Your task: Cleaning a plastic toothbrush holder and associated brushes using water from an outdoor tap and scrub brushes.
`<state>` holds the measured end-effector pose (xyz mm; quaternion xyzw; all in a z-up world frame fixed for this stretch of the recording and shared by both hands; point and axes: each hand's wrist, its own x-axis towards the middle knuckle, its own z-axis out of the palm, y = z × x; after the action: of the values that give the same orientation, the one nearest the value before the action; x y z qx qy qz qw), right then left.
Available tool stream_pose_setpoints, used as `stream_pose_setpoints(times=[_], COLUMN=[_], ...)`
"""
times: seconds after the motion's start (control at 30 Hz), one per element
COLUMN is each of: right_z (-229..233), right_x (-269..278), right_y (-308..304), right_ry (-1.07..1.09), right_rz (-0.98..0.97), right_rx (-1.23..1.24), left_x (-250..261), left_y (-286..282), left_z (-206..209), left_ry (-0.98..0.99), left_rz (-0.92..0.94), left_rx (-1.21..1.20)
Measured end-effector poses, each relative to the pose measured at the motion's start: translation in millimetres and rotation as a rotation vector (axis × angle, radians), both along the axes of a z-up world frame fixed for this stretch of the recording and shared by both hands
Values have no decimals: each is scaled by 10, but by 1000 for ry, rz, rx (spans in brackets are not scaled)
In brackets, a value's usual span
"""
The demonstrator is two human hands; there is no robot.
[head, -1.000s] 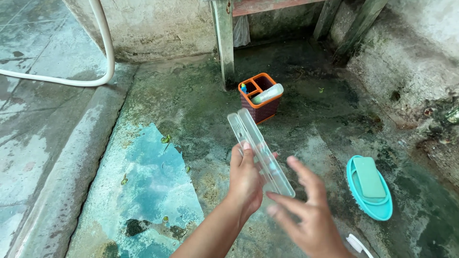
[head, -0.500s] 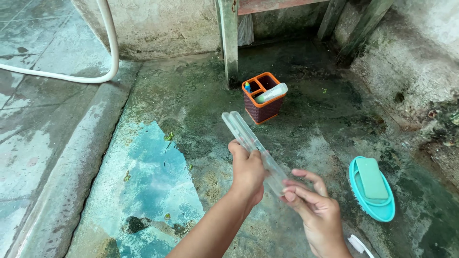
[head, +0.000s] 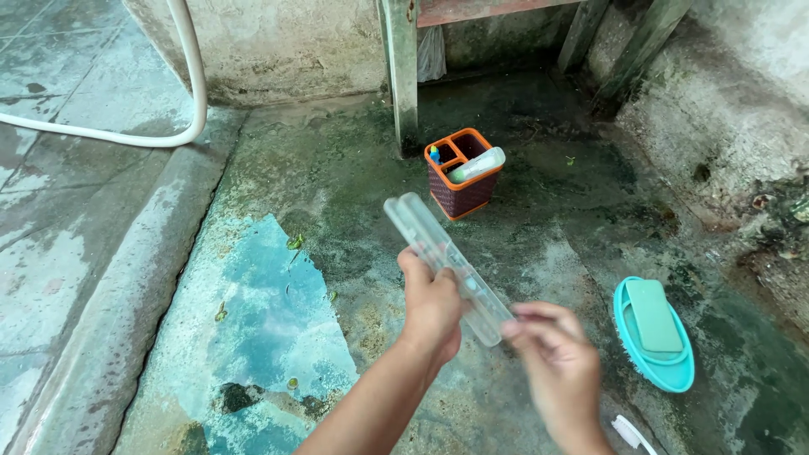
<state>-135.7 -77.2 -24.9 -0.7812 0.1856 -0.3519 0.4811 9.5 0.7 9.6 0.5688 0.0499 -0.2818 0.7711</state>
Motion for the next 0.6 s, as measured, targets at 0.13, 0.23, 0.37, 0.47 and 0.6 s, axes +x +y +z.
stream_pose_setpoints(times=[0.13, 0.23, 0.37, 0.47, 0.6], right_z=[-10, 162, 99, 42, 57], right_x=[-6, 40, 84, 95, 137], right_y=[-198, -201, -283, -250, -207], right_ry=[37, 279, 303, 330, 403], right_rz=[-109, 49, 122, 127, -24], right_rx=[741, 690, 766, 777, 370], left_x=[-17, -61, -10, -41, -79], left_y=[78, 68, 91, 85, 110], left_z=[84, 22, 43, 57, 24], left_ry=[24, 6, 3, -90, -7], left_rz=[-122, -165, -176, -254, -372], left_rx=[-131, -225, -234, -240, -226])
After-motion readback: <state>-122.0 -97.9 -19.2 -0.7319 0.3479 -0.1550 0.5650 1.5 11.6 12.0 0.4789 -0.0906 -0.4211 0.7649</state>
